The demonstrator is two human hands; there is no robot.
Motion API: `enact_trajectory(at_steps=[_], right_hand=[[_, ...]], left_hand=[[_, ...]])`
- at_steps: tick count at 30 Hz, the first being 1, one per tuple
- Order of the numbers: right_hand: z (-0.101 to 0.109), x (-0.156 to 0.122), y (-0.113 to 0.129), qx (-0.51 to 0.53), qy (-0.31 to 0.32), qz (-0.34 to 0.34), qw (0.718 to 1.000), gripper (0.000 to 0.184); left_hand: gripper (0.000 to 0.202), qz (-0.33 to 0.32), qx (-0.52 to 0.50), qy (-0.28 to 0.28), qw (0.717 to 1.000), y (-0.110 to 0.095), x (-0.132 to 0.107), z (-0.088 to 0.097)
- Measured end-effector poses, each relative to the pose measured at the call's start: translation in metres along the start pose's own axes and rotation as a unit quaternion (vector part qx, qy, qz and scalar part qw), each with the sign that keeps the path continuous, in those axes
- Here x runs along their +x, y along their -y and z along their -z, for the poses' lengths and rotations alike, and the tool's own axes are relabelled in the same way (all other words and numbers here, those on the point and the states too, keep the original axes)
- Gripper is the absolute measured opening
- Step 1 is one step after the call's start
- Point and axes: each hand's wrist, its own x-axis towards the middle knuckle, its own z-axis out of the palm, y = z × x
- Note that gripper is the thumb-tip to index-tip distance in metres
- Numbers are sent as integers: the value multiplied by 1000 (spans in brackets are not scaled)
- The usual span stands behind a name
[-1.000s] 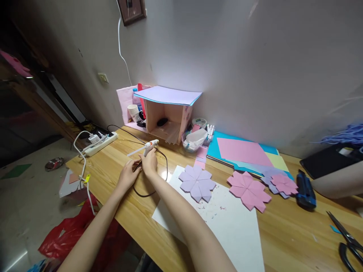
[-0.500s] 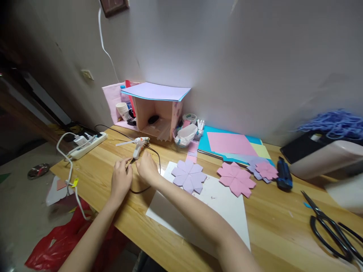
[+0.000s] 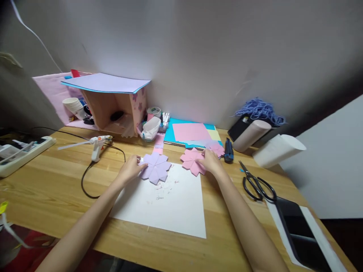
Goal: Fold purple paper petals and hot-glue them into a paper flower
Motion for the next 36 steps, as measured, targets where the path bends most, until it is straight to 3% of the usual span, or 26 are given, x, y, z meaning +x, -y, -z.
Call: enact_trajectory(at_steps=[3, 7, 12, 17, 21, 24, 29, 33, 36], right_hand=[[-7, 5, -12, 6, -4, -18, 1000, 52], [-9, 11, -16, 69, 6, -5, 998, 56], [-1, 11, -24, 211, 99, -14, 972, 34], [26, 1, -22, 343, 189, 26, 920, 31], [57, -11, -14, 397, 175, 23, 901, 35], [68, -20, 0, 451, 150, 33, 879, 37], [42, -34, 37, 496, 224, 68, 836, 39], [11, -44, 59, 475, 252, 64, 841, 42], [-1, -50, 68, 480, 242, 56, 841, 41]], left_hand=[[41, 4, -38, -13, 999, 3, 3, -6], [40, 20, -168, 27, 985, 8, 8, -12], [38, 3, -298, 117, 947, 10, 10, -7], [34, -9, -348, 124, 929, 8, 5, 1], [36, 18, -410, 116, 905, 3, 2, 2], [34, 43, -427, 121, 895, -3, -3, 3], [36, 39, -458, 140, 877, -7, -8, -1], [39, 29, -484, 156, 860, -5, -8, -9], [35, 19, -497, 165, 852, -4, -9, -13]])
